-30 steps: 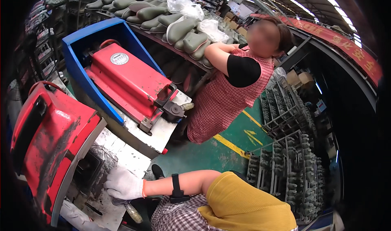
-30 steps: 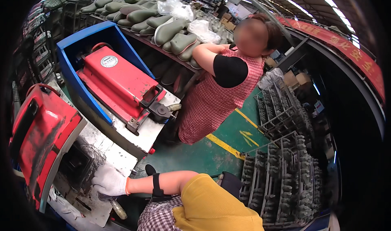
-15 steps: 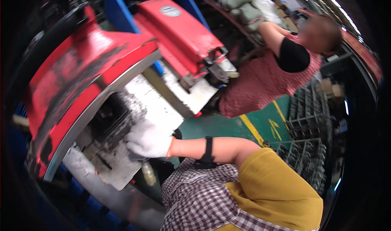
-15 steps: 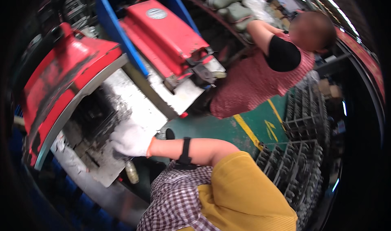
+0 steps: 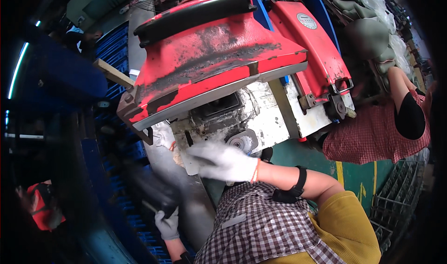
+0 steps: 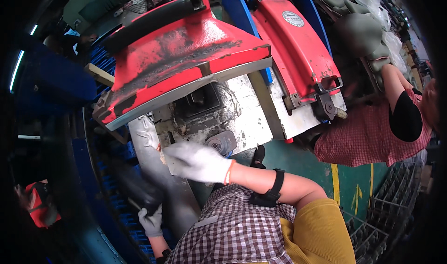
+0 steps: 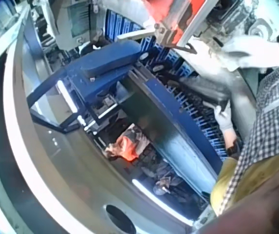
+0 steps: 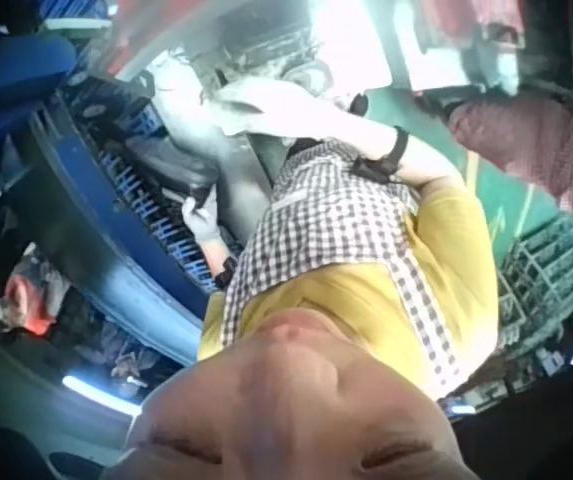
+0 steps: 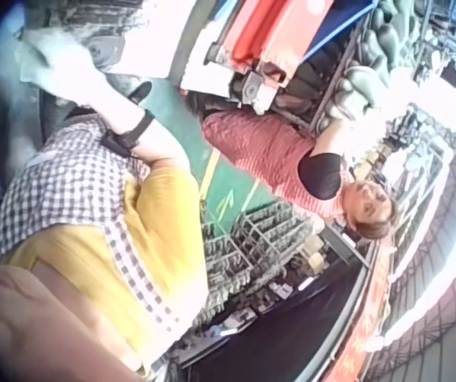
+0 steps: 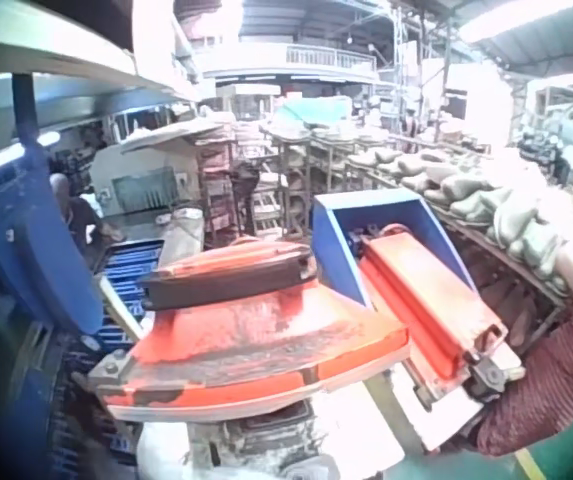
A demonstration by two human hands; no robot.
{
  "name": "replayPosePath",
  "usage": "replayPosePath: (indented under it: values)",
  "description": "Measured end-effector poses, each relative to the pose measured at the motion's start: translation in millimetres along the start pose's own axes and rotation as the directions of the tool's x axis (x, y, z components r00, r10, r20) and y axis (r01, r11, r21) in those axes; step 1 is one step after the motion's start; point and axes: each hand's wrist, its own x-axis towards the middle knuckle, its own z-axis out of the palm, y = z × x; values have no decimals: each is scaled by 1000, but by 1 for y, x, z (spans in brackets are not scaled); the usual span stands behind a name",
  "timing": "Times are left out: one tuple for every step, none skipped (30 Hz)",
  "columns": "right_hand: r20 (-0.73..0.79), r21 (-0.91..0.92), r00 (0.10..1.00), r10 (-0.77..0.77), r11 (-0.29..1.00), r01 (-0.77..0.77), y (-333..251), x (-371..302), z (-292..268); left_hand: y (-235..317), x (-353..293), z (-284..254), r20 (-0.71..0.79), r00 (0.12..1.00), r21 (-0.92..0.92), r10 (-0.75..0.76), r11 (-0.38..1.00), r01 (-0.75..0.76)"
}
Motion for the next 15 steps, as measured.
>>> replayPosePath:
  values:
    - [120,135,991,63,988,-79,-7,4,9,-2,7,41,120,992,50,-35,998,29]
    - [214,244,969,120,954,-172,-12,9,15,-7,14,75,185,981,82,-64,995,50]
    - [303,337,937,173,900,-275,-17,12,19,-11,22,109,255,961,121,-107,990,79]
    - [320,422,934,162,858,-293,-22,13,21,-17,28,146,301,945,218,-128,974,63]
    - [161,569,969,187,785,-245,-23,10,20,-19,36,173,342,927,314,-151,949,39]
    - [79,589,972,223,776,-225,-12,7,15,-11,55,177,311,928,590,-205,807,-19]
    - [0,609,966,259,766,-205,1,4,7,-4,71,181,261,934,806,-243,587,-73]
    - [-100,640,950,297,750,-168,3,8,-6,-2,71,203,340,936,918,-87,245,-311]
    - [-143,717,917,371,678,-162,4,14,-19,11,64,226,303,947,914,-104,314,-258]
    - [-231,594,882,410,778,-206,29,22,-30,25,60,246,354,921,896,-163,340,-284]
    - [-322,459,842,434,849,-262,55,31,-40,43,56,261,402,889,878,-220,367,-306]
    - [-419,265,801,428,901,-343,60,45,-45,66,47,271,568,792,791,-225,414,-449]
    - [-519,64,755,401,899,-433,61,56,-50,81,35,283,716,661,675,-227,468,-571]
    - [-526,66,751,399,900,-431,63,69,-56,87,28,297,785,619,575,-24,398,-715]
    - [-543,79,767,341,930,-358,61,89,-57,96,20,314,822,538,481,186,279,-831]
